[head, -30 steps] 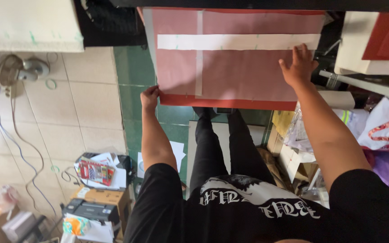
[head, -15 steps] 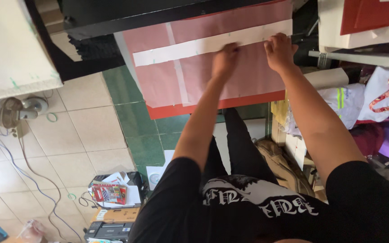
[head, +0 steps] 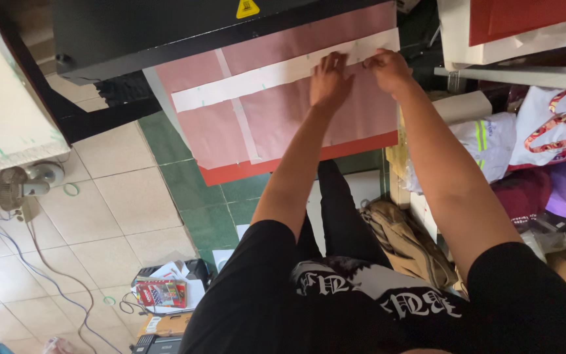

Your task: The person places a white sheet on a red board, aligns a printed transfer sheet, and uses a heat press machine to apply heat and pressure. They repeat the process with another sheet, then peel off the backing to reveal the transferred design.

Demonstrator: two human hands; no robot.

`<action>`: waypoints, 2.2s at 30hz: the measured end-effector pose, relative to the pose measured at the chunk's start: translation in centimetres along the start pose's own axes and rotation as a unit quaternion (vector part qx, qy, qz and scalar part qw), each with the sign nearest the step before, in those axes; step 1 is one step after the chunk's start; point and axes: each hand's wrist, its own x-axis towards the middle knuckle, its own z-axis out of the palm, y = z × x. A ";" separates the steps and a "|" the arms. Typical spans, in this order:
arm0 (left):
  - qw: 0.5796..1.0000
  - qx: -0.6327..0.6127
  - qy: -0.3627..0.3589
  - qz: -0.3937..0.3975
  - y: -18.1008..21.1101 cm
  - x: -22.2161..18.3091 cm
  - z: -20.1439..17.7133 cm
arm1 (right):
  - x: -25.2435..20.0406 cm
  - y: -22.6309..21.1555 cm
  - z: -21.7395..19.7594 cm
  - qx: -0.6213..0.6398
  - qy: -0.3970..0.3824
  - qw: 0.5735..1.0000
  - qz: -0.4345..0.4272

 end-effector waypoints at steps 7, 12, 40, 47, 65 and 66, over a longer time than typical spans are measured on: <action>0.976 0.191 -0.048 0.089 -4.3 -1.4 0.9 | 2.8 5.1 -2.8 0.282 0.145 0.947 0.055; 0.970 0.224 -0.008 0.095 -5.5 -1.5 3.9 | 4.5 5.6 -4.4 0.259 0.115 0.958 0.037; 0.986 0.066 -0.141 -0.059 -7.9 -8.3 -9.6 | -4.0 -3.2 -2.1 -0.215 0.164 0.955 -0.123; 0.974 0.079 -0.002 -0.211 -15.1 -20.5 -16.5 | -10.7 -8.0 0.2 -0.367 0.049 0.916 -0.153; 0.952 0.095 -0.096 -0.275 -13.6 -38.2 -24.6 | -31.0 -2.1 5.8 -0.249 0.029 0.963 -0.099; 0.950 0.090 -0.111 -0.279 -13.9 -38.6 -24.6 | -31.2 -2.0 6.0 -0.217 0.038 0.968 -0.122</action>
